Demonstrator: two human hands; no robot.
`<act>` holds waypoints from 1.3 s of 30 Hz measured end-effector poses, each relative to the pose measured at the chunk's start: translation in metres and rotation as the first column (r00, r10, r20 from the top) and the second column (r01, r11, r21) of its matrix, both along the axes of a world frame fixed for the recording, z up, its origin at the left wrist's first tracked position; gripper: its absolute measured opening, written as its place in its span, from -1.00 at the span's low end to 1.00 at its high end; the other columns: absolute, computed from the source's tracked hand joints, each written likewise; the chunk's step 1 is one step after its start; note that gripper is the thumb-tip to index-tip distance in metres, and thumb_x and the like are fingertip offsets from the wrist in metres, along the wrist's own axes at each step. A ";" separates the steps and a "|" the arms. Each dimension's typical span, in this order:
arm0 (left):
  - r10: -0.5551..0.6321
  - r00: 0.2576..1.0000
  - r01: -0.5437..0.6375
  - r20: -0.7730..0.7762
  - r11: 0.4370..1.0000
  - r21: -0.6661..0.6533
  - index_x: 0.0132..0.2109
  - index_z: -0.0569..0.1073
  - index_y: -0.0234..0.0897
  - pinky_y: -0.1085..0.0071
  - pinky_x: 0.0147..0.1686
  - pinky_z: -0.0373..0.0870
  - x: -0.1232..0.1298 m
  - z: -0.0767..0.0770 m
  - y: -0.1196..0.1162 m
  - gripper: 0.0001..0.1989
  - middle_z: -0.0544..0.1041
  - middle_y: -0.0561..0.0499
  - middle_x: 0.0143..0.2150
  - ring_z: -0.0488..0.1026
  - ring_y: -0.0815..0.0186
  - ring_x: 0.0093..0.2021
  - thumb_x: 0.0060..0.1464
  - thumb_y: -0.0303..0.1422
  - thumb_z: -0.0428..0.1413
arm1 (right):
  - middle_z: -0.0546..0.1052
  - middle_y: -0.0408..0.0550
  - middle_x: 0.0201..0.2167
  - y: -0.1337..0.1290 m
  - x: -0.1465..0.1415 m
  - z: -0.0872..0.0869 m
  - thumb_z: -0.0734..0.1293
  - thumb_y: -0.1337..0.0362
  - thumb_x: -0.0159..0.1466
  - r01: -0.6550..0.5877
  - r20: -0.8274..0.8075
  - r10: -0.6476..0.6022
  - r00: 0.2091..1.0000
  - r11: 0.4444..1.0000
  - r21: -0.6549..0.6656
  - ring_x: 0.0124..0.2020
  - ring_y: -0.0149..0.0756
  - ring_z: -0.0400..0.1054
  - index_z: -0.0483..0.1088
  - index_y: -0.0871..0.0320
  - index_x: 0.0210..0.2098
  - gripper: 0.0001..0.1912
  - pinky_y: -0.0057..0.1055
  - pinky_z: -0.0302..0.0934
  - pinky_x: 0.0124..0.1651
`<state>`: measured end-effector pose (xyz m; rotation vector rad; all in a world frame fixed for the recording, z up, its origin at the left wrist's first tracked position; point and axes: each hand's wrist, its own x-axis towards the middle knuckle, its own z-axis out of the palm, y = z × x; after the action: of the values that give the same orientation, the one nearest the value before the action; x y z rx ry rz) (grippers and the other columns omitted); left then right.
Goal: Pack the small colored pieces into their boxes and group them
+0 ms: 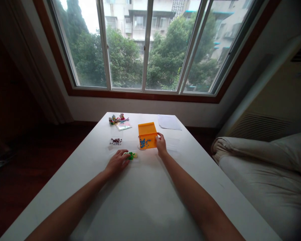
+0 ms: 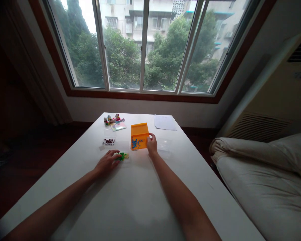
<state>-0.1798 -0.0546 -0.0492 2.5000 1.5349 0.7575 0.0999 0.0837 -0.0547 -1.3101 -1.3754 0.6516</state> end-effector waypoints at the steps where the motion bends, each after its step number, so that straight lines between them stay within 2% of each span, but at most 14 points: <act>1: -0.006 1.000 0.006 0.000 1.000 -0.011 0.08 0.50 -0.06 0.13 0.22 0.31 0.001 0.000 0.004 -0.70 0.40 -0.04 0.20 0.31 0.14 0.20 0.20 -0.30 0.10 | 0.42 -0.10 -0.34 -0.003 0.000 0.003 0.06 0.14 0.28 0.025 -0.087 -0.027 0.996 0.999 -0.026 -0.36 -0.30 0.39 0.22 0.11 0.15 -0.52 -0.46 0.28 -0.37; 3: -0.019 1.000 0.019 0.001 0.999 -0.028 0.09 0.49 -0.07 0.15 0.21 0.31 0.003 0.000 0.012 -0.67 0.41 -0.05 0.19 0.31 0.13 0.20 0.17 -0.30 0.13 | 0.41 -0.08 -0.30 -0.009 0.001 0.010 0.10 0.12 0.28 0.036 -0.210 -0.045 0.977 0.998 -0.045 -0.35 -0.30 0.39 0.22 0.10 0.15 -0.52 -0.45 0.31 -0.35; 5: -0.020 1.000 0.020 0.015 0.999 -0.040 0.11 0.48 -0.10 0.15 0.21 0.30 0.007 0.000 0.022 -0.63 0.42 -0.07 0.17 0.31 0.12 0.19 0.13 -0.32 0.15 | 0.40 -0.07 -0.26 -0.015 0.000 0.016 0.11 0.10 0.28 0.003 -0.254 -0.005 0.967 1.000 -0.009 -0.33 -0.30 0.39 0.21 0.07 0.18 -0.50 -0.45 0.32 -0.33; 8: 0.004 0.999 -0.001 0.054 0.999 -0.049 0.18 0.42 -0.13 0.15 0.20 0.29 0.018 0.000 0.030 -0.53 0.44 -0.09 0.14 0.32 0.11 0.17 0.09 -0.35 0.17 | 0.39 -0.07 -0.23 -0.025 -0.004 0.019 0.11 0.10 0.28 -0.049 -0.245 0.052 0.968 0.999 0.017 -0.30 -0.29 0.40 0.19 0.04 0.19 -0.50 -0.44 0.34 -0.31; 14: 0.033 0.988 -0.029 0.152 0.999 -0.031 0.36 0.15 -0.11 0.16 0.17 0.32 0.035 -0.003 0.027 -0.26 0.46 -0.07 0.14 0.36 0.13 0.15 0.04 -0.39 0.18 | 0.39 -0.12 -0.28 -0.040 -0.016 0.015 0.15 0.10 0.26 -0.121 -0.199 0.105 0.974 0.990 -0.068 -0.35 -0.32 0.40 0.19 0.03 0.07 -0.59 -0.45 0.34 -0.36; 18: 0.058 0.984 -0.057 0.170 0.998 -0.010 0.34 0.15 -0.12 0.17 0.16 0.33 0.034 -0.006 0.025 -0.29 0.46 -0.07 0.16 0.36 0.13 0.16 0.07 -0.38 0.17 | 0.46 -0.10 -0.23 -0.045 -0.024 0.017 0.14 0.01 0.31 -0.168 -0.097 0.161 0.982 0.983 -0.074 -0.33 -0.29 0.42 0.17 0.02 0.06 -0.61 -0.45 0.33 -0.38; 21: 0.078 0.987 -0.078 0.143 0.997 -0.009 0.32 0.18 -0.13 0.19 0.16 0.32 0.033 -0.006 0.024 -0.35 0.44 -0.08 0.18 0.35 0.14 0.17 0.10 -0.36 0.15 | 0.50 -0.08 -0.25 -0.047 -0.025 0.024 0.13 -0.04 0.34 -0.196 -0.012 0.195 0.981 0.980 -0.023 -0.28 -0.26 0.43 0.26 0.05 -0.02 -0.63 -0.43 0.32 -0.33; 25: 0.072 0.989 -0.066 0.129 0.997 -0.047 0.38 0.09 -0.08 0.21 0.13 0.33 0.038 -0.002 0.020 -0.25 0.47 -0.04 0.15 0.39 0.16 0.12 0.09 -0.35 0.18 | 0.51 -0.10 -0.32 -0.051 -0.023 0.035 0.08 -0.07 0.38 -0.058 0.058 0.055 0.997 0.997 0.047 -0.32 -0.26 0.41 0.33 0.05 -0.13 -0.62 -0.42 0.26 -0.32; 27: 0.064 0.988 -0.056 0.139 0.997 -0.061 0.41 0.02 -0.05 0.22 0.10 0.35 0.041 -0.001 0.018 -0.17 0.48 -0.03 0.13 0.42 0.17 0.09 0.06 -0.34 0.21 | 0.51 -0.12 -0.36 -0.055 -0.023 0.040 0.08 -0.06 0.39 -0.048 0.098 0.041 0.994 0.996 0.077 -0.35 -0.26 0.41 0.33 0.04 -0.13 -0.63 -0.43 0.23 -0.33; 33: 0.030 0.988 -0.022 0.152 0.998 -0.054 0.41 0.02 -0.05 0.21 0.08 0.36 0.041 -0.006 0.015 -0.14 0.46 -0.07 0.15 0.43 0.17 0.07 0.05 -0.34 0.23 | 0.54 -0.13 -0.38 -0.073 -0.024 0.056 0.08 -0.02 0.43 -0.145 0.265 0.107 0.958 0.981 0.130 -0.40 -0.28 0.41 0.35 0.05 -0.07 -0.64 -0.45 0.19 -0.35; 36: 0.023 0.986 -0.016 0.163 0.999 -0.043 0.41 0.04 -0.06 0.19 0.11 0.35 0.039 -0.007 0.015 -0.16 0.47 -0.07 0.16 0.42 0.17 0.10 0.06 -0.34 0.23 | 0.57 -0.09 -0.32 -0.083 -0.023 0.064 0.08 0.01 0.45 -0.244 0.405 0.159 0.900 0.955 0.168 -0.36 -0.27 0.43 0.36 0.05 -0.02 -0.64 -0.45 0.21 -0.30; 39: 0.041 0.988 -0.035 0.150 0.998 -0.047 0.39 0.09 -0.07 0.17 0.10 0.36 0.037 -0.007 0.015 -0.19 0.48 -0.08 0.15 0.42 0.14 0.10 0.06 -0.34 0.23 | 0.57 -0.04 -0.22 -0.091 -0.023 0.066 0.07 0.07 0.47 -0.327 0.538 0.152 0.829 0.912 0.247 -0.26 -0.25 0.45 0.35 0.07 0.04 -0.65 -0.42 0.24 -0.21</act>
<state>-0.1425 -0.0399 -0.0560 2.3294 1.5340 0.8854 0.0766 -0.0072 0.0116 -1.0756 -2.0165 0.2141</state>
